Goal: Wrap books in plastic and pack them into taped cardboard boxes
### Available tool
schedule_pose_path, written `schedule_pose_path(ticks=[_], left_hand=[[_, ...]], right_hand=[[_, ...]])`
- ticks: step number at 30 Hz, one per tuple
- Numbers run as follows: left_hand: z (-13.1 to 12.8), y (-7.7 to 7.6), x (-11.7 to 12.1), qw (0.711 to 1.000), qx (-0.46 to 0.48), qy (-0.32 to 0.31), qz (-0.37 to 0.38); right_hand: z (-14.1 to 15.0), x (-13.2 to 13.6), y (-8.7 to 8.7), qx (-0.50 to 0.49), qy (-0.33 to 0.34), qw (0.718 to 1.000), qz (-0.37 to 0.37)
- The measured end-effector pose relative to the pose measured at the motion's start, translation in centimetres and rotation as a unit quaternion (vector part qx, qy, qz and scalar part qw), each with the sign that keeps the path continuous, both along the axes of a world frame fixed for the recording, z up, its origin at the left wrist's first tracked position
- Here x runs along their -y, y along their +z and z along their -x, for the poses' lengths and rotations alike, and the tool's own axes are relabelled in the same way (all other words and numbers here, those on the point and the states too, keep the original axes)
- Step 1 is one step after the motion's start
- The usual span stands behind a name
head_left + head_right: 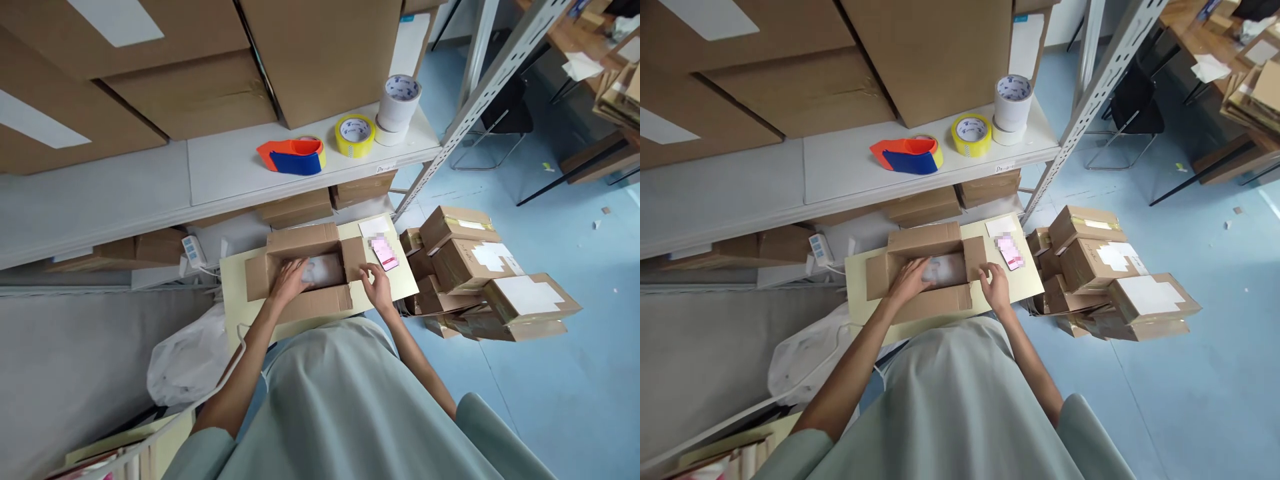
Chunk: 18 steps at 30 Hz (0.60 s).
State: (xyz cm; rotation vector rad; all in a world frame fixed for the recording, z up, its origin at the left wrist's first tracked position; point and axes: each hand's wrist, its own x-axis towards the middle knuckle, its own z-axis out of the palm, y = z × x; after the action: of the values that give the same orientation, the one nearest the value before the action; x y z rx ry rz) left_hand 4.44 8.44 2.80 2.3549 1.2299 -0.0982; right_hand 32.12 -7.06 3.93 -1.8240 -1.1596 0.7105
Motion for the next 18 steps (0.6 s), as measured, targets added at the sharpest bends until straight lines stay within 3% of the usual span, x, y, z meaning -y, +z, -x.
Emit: schedule_pose_path(ticks=[4,7,10,14,18], left_hand=[[3.2,1.5,2.1,0.979,0.079,0.162,-0.094],[5.8,1.9,3.4,0.928,0.104,0.323,-0.157],[7.8,1.5,3.9,0.877,0.111,0.452,-0.119],[9.2,0.5,4.1,0.838,0.200,0.507,0.017],[9.3,0.7,5.0,0.805,0.270,0.528,-0.025]], right_hand=[[1.6,-0.6,1.4,-0.059,-0.024,0.998,-0.029],[2.8,-1.2,2.5,-0.076,-0.021,0.996,-0.037],[4.0,-2.0,3.5,-0.076,0.002,0.996,-0.038],[5.6,-3.1,3.8,-0.073,0.054,0.996,-0.025],[6.7,-3.9,2.9,-0.041,0.113,0.993,0.007]])
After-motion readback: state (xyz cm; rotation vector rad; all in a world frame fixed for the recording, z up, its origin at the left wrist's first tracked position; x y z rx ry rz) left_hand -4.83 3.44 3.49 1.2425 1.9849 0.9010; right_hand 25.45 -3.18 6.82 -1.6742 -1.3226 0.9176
